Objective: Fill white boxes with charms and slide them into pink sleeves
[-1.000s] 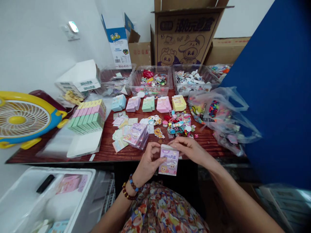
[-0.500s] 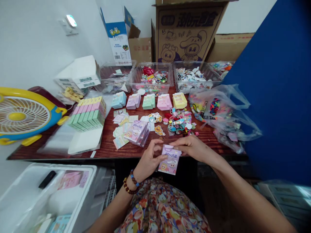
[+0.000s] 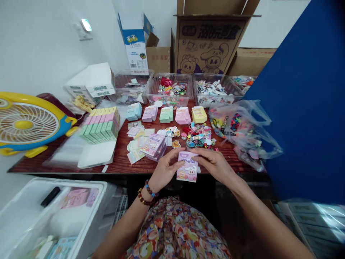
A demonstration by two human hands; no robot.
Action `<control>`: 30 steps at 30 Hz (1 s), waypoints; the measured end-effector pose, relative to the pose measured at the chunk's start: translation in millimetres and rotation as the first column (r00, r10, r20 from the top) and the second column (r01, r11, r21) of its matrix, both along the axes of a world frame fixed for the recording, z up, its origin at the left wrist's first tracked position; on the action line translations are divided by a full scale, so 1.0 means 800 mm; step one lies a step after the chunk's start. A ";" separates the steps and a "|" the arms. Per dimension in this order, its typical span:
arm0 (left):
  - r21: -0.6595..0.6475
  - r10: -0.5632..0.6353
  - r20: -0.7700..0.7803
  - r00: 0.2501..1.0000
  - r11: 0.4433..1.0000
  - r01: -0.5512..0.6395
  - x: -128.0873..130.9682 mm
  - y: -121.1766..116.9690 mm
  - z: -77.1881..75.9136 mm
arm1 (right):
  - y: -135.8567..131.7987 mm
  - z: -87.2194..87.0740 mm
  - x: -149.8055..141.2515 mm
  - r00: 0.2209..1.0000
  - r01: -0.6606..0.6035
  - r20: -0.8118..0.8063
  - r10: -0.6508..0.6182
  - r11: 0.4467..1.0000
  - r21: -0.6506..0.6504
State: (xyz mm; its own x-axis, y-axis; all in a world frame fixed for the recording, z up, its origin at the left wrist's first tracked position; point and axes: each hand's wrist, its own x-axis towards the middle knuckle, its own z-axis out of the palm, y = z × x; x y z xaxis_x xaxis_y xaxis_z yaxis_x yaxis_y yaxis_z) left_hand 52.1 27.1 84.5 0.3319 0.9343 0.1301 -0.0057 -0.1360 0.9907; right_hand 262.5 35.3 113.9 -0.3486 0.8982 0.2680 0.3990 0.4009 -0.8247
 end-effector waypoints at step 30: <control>-0.205 0.553 -0.180 0.814 0.788 -0.580 -0.130 -0.008 -0.058 | 0.071 -0.005 -0.163 0.816 -0.116 0.577 0.035 0.988 0.106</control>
